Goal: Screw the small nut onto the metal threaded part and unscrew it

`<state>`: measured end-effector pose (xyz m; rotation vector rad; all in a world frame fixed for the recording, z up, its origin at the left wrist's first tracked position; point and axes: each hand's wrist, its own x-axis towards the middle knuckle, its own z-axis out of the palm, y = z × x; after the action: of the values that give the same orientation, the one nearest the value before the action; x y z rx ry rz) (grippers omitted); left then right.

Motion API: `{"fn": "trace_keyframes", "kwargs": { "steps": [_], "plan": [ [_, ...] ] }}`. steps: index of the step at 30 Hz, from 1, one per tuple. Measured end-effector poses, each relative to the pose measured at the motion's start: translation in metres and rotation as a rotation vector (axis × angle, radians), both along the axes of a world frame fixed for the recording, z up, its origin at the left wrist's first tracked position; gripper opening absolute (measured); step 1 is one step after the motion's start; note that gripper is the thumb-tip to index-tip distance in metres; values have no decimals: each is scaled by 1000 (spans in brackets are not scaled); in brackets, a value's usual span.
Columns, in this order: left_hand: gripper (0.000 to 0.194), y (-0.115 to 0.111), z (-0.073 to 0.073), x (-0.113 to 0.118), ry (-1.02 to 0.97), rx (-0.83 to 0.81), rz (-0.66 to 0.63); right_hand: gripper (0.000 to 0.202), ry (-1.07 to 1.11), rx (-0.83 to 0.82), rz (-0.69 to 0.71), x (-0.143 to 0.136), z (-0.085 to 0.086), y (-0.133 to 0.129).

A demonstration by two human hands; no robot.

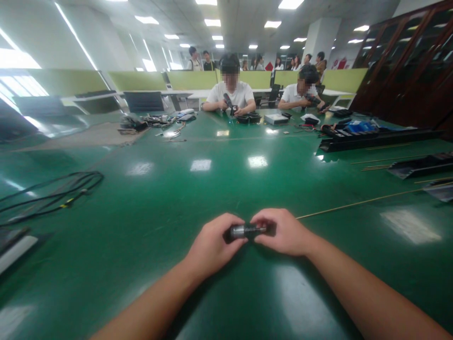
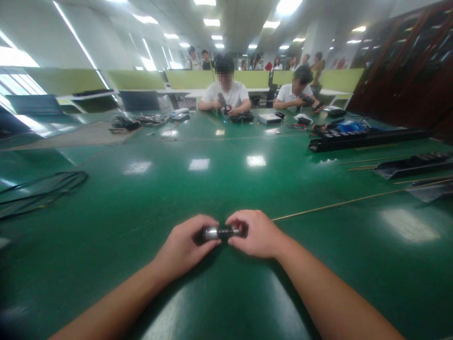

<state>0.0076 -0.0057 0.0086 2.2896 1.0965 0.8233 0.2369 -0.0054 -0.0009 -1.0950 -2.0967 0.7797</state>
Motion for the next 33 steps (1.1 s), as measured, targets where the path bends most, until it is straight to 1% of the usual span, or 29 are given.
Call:
{"fn": "trace_keyframes", "kwargs": {
  "steps": [3,6,13,18,25,33],
  "plan": [
    [22,-1,-1,0,-3,6,18,25,-6,19,39,-1,1,-2],
    [21,-2,0,1,-15,27,9,22,-10,31,57,-3,4,-3],
    [15,-1,-1,2,-6,40,-47,13,-14,29,47,-7,4,-2],
    [20,-2,-2,3,1,38,-17,11,-19,59,25,-9,2,-4],
    [23,-2,-3,5,-3,30,-7,11,-35,50,-7,-8,1,-4],
    [23,-3,-2,4,9,19,3,10,-9,59,-12,-9,1,-3]
  ]
}}
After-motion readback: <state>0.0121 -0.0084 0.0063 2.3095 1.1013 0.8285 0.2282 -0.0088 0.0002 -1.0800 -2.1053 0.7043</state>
